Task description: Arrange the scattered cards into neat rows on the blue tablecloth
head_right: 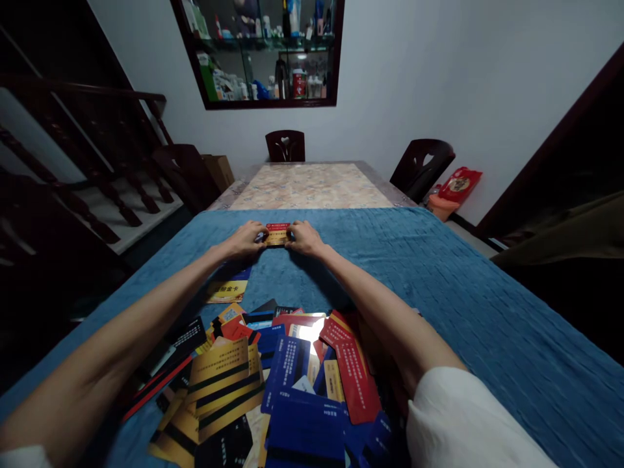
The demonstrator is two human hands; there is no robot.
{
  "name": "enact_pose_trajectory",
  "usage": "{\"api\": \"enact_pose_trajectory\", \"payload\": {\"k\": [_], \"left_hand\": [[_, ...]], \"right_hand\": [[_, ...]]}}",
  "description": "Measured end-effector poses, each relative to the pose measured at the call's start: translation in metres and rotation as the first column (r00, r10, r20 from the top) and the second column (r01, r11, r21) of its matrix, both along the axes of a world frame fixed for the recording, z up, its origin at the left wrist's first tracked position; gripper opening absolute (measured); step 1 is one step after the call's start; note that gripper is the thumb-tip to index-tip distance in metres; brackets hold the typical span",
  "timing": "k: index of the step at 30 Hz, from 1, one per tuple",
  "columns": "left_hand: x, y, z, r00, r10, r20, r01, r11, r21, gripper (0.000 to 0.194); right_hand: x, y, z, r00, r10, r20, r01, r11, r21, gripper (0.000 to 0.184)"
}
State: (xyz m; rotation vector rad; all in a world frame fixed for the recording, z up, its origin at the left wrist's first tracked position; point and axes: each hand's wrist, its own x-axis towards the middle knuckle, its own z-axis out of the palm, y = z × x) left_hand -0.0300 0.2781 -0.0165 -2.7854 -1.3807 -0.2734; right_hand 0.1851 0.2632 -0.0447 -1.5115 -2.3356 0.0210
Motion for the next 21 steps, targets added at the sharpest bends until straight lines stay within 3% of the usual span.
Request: {"api": "enact_pose_trajectory", "payload": {"k": [6, 21], "left_hand": [[0.002, 0.007, -0.003, 0.996, 0.041, -0.078, -0.043, 0.999, -0.016, 0.032], [0.001, 0.013, -0.012, 0.997, 0.054, -0.050, -0.056, 0.997, -0.051, 0.027]], "right_hand": [[-0.004, 0.010, -0.006, 1.000, -0.019, 0.005, 0.020, 1.000, -0.016, 0.035], [-0.002, 0.022, -0.018, 0.999, -0.038, -0.037, 0.036, 0.998, -0.050, 0.028]]}}
